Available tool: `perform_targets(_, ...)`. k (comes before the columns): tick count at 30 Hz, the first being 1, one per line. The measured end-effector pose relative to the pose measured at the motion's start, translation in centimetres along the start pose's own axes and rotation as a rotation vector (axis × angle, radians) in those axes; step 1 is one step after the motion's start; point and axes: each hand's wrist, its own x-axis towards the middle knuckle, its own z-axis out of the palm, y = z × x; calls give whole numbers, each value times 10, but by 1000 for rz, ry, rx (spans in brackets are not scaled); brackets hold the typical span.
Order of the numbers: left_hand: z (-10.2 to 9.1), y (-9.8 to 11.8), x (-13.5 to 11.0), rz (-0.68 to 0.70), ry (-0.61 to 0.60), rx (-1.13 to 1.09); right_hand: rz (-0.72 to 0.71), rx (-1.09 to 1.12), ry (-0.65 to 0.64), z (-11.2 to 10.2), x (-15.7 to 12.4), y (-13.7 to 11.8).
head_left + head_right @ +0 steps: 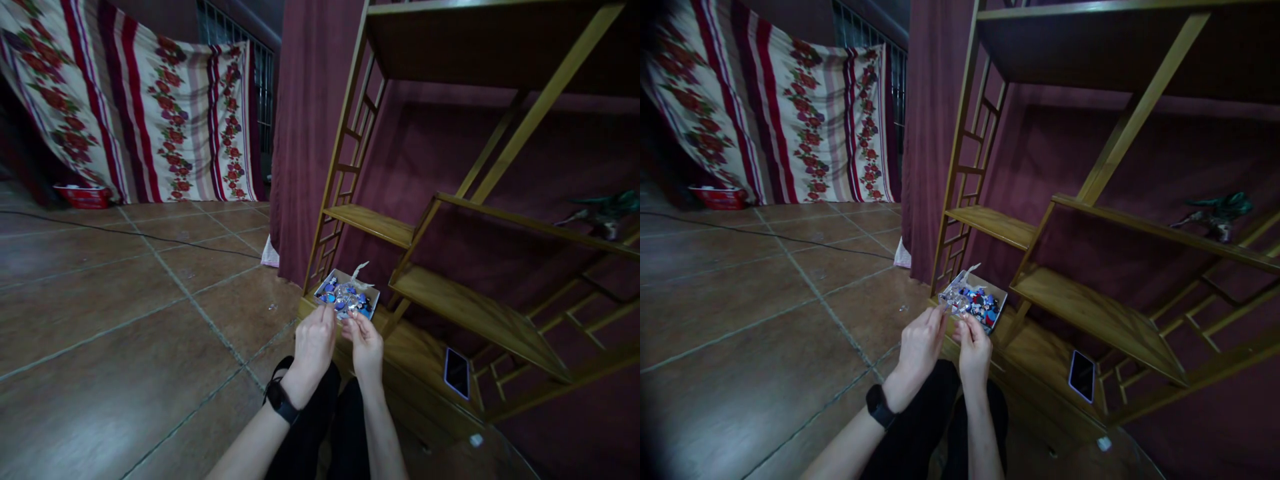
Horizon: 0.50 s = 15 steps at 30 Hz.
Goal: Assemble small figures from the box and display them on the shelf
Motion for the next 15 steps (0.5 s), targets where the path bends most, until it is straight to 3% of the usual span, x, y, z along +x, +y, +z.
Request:
perform_targets(5, -4, 9, 3, -4, -52, 74, 37, 33, -13, -6, -5, 0)
perform_targets(10, -5, 18, -1, 86, -149, 43, 61, 93, 40, -11, -8, 10)
perform_targets(15, -2, 23, -8, 162, -169, 2, 74, 114, 95, -14, -10, 27)
